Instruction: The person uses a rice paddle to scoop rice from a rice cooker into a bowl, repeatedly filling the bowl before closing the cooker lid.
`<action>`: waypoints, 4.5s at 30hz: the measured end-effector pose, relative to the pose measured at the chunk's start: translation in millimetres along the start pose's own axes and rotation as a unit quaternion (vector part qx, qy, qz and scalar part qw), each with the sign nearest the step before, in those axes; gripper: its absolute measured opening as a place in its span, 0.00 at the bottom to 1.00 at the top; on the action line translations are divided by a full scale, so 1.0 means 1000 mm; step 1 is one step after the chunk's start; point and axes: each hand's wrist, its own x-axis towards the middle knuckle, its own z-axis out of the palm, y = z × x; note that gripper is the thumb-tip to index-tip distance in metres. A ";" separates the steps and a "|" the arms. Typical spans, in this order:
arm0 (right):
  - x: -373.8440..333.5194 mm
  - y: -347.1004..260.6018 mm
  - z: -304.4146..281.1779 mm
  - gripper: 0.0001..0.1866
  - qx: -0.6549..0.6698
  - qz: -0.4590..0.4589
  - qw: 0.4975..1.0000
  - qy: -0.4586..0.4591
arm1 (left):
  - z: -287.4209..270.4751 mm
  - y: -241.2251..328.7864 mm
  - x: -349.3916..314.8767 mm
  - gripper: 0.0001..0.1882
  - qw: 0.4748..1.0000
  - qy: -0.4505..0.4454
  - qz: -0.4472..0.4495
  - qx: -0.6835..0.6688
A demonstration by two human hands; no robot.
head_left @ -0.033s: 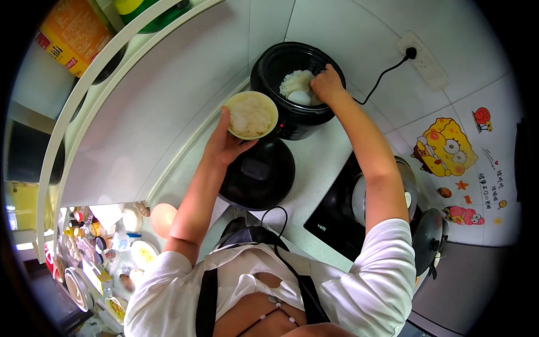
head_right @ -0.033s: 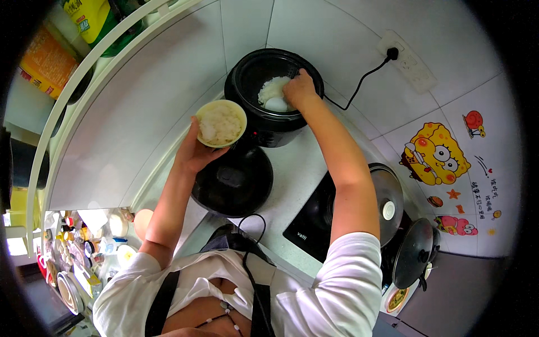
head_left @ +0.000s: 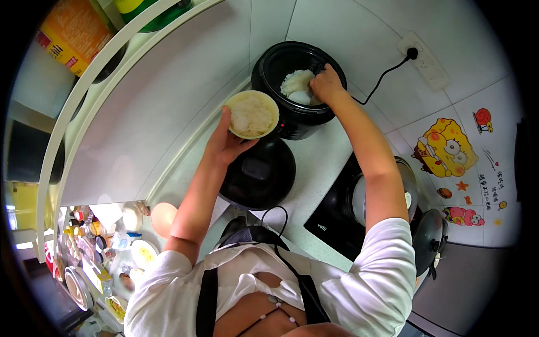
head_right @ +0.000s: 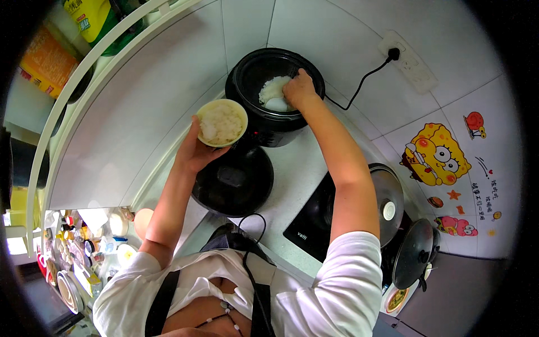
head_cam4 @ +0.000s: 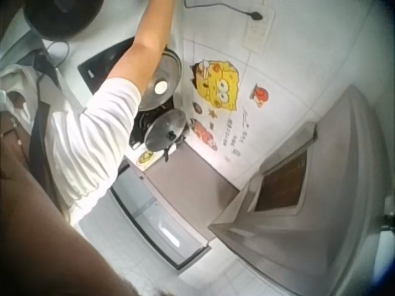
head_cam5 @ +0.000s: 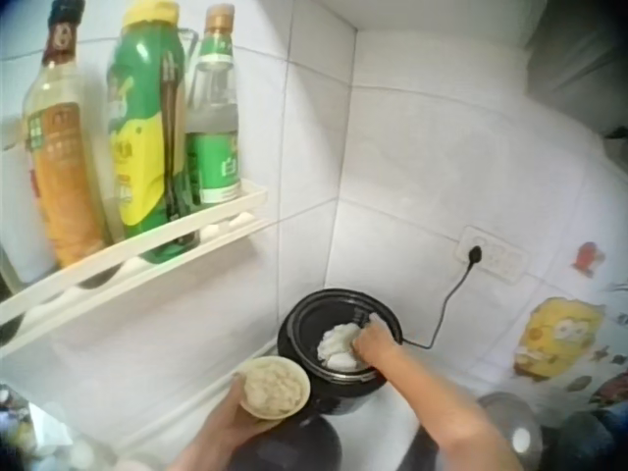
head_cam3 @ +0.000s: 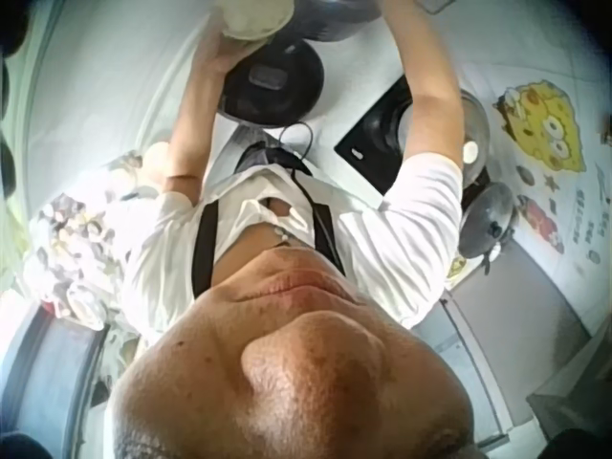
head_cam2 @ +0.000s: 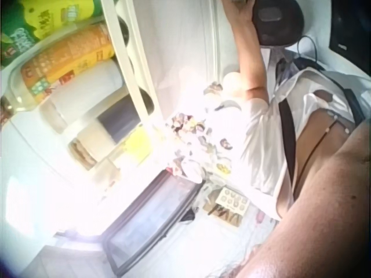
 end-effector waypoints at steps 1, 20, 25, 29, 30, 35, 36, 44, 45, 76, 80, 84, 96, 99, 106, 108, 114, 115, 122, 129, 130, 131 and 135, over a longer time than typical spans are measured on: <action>0.002 0.001 0.002 0.10 0.011 -0.004 1.000 0.005 | 0.001 0.000 -0.001 0.32 1.000 -0.004 -0.001 -0.006; -0.019 0.046 0.033 0.16 0.543 0.089 0.833 -0.054 | 0.022 0.002 0.004 0.34 0.998 0.063 0.011 -0.019; -0.028 0.055 0.031 0.17 0.588 0.126 0.799 -0.011 | 0.028 0.003 0.002 0.34 0.998 0.064 0.014 -0.020; -0.040 0.059 0.014 0.18 0.552 0.158 0.818 0.035 | 0.033 0.003 -0.002 0.33 0.999 0.038 0.007 -0.002; -0.046 0.055 0.004 0.18 0.539 0.179 0.822 0.044 | 0.033 0.003 -0.002 0.33 0.999 0.031 0.014 0.008; -0.079 0.012 -0.041 0.17 0.529 0.155 0.806 0.216 | 0.044 0.003 -0.004 0.31 0.999 0.024 0.025 0.018; -0.084 0.000 -0.047 0.17 0.506 0.156 0.811 0.249 | 0.045 0.002 -0.004 0.31 0.999 0.023 0.021 0.012; -0.105 -0.052 -0.054 0.09 0.283 0.067 0.831 0.474 | 0.053 0.007 0.000 0.31 0.999 0.014 0.035 0.010; -0.105 -0.051 -0.058 0.09 0.279 0.075 0.826 0.483 | 0.052 0.007 0.002 0.31 0.999 0.005 0.037 0.011; 0.002 0.047 0.024 0.15 0.374 0.280 0.884 -0.026 | 0.033 0.013 0.010 0.29 0.997 -0.029 0.069 0.033; 0.014 0.046 0.017 0.16 0.376 0.296 0.876 -0.058 | 0.032 0.014 0.006 0.28 0.998 -0.007 0.051 0.035; 0.026 0.049 0.016 0.16 0.381 0.288 0.876 -0.070 | 0.026 0.013 0.010 0.27 0.999 0.008 0.044 0.018; 0.058 0.013 -0.001 0.17 0.364 0.290 0.882 -0.072 | 0.020 0.013 0.013 0.29 0.999 -0.011 0.042 0.006; 0.060 -0.006 -0.024 0.15 0.357 0.284 0.889 -0.051 | 0.019 0.013 0.013 0.29 0.999 -0.002 0.041 -0.001; 0.069 -0.014 -0.020 0.13 0.388 0.285 0.876 -0.029 | 0.024 0.011 0.006 0.29 0.999 0.001 0.041 -0.014; 0.071 -0.011 -0.010 0.12 0.420 0.289 0.860 -0.035 | 0.022 0.010 0.006 0.29 0.999 0.004 0.042 -0.009; 0.073 -0.005 0.015 0.12 0.493 0.310 0.813 -0.013 | 0.019 0.008 0.007 0.29 0.999 0.017 0.036 0.015; 0.072 -0.008 0.018 0.12 0.499 0.309 0.810 0.004 | 0.018 0.007 0.008 0.30 0.999 0.016 0.037 0.019; 0.026 -0.007 0.009 0.13 0.521 0.255 0.806 0.115 | 0.017 0.004 0.010 0.29 0.999 0.022 0.029 0.004; -0.050 -0.004 0.005 0.18 0.549 0.239 0.772 0.214 | 0.029 0.000 0.003 0.32 0.999 0.007 0.054 0.007; -0.060 -0.005 -0.003 0.18 0.553 0.245 0.766 0.218 | 0.033 0.001 0.001 0.31 0.999 0.013 0.051 0.011; -0.075 -0.007 -0.017 0.18 0.558 0.251 0.760 0.221 | 0.035 0.001 -0.001 0.30 0.999 0.020 0.048 0.014; -0.124 -0.021 -0.061 0.16 0.514 0.240 0.774 0.281 | 0.040 -0.001 -0.002 0.30 0.998 0.016 0.055 0.018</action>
